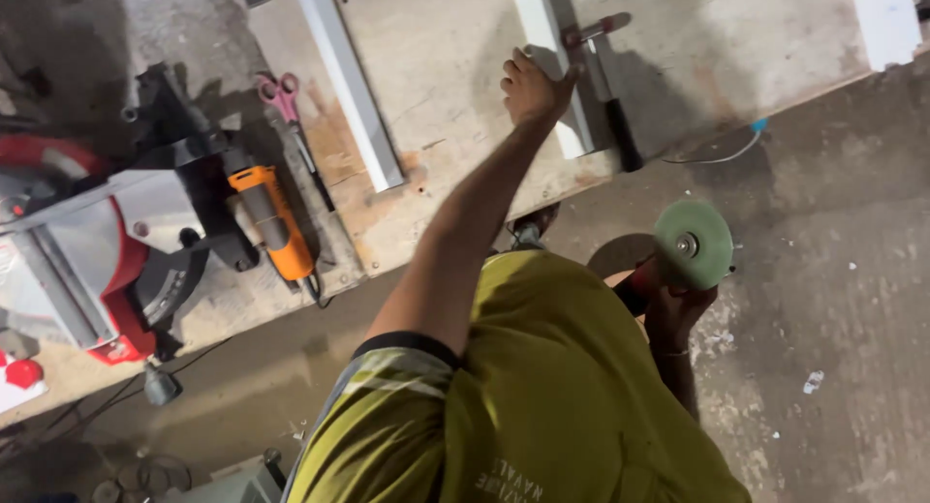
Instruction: The recorder prepares and cleans metal or plastic window/door profiles using various hand tools and a grinder.
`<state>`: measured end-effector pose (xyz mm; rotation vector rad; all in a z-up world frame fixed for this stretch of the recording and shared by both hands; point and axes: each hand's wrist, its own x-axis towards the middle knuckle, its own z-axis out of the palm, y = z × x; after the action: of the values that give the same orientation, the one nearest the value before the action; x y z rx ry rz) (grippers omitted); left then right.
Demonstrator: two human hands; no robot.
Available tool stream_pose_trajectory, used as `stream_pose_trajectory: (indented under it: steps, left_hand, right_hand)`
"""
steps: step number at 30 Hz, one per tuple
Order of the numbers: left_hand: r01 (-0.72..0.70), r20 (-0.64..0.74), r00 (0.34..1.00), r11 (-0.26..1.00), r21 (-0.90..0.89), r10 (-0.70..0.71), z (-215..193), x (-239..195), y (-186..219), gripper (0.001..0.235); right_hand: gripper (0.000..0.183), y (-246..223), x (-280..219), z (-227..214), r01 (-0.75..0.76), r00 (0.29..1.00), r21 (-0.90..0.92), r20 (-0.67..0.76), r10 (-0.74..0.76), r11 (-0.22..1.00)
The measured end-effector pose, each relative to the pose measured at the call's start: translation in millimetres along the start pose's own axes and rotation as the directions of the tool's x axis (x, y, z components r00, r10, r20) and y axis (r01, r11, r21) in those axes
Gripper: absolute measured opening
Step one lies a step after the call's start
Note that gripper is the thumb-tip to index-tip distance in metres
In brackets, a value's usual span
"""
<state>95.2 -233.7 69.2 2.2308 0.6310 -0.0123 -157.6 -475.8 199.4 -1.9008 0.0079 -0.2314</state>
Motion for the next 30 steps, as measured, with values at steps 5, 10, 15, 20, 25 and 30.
stream_pose_trajectory:
  steps: [5, 10, 15, 20, 25, 30]
  left_hand:
    - [0.234, -0.013, 0.972, 0.970, 0.067, -0.234, 65.4, 17.3, 10.0, 0.087]
    - [0.259, 0.069, 0.966, 0.922, -0.287, -0.250, 72.9, 44.2, -41.5, 0.061]
    - [0.479, 0.464, 0.875, -0.109, -0.871, 0.141, -33.4, 8.4, -26.4, 0.049]
    - [0.432, 0.382, 0.896, -0.241, -0.869, 0.227, -108.8, -14.0, 13.2, 0.040]
    - [0.340, 0.289, 0.929, -0.226, -0.913, 0.231, -137.2, -25.4, 36.5, 0.033]
    - [0.237, 0.186, 0.935, -0.142, -0.961, 0.300, -144.7, -39.6, 49.2, 0.027]
  right_hand:
    - [0.022, 5.3, -1.4, -17.0, -0.016, 0.999, 0.100, -0.044, 0.021, 0.995]
    - [0.022, 16.6, 5.7, -28.3, -0.055, 0.995, 0.095, -0.073, 0.062, 0.994]
    - [0.022, 12.5, 22.4, -25.6, 0.042, 0.999, 0.056, -0.013, -0.041, 0.998]
    - [0.024, 2.3, 39.0, -13.2, 0.052, 0.988, 0.072, 0.144, -0.062, 0.996]
    - [0.038, -6.1, 51.2, 5.3, -0.010, 0.972, 0.135, 0.234, -0.023, 0.991]
    - [0.042, -29.4, 59.4, 20.8, 0.249, 0.922, -0.008, 0.309, -0.234, 0.969]
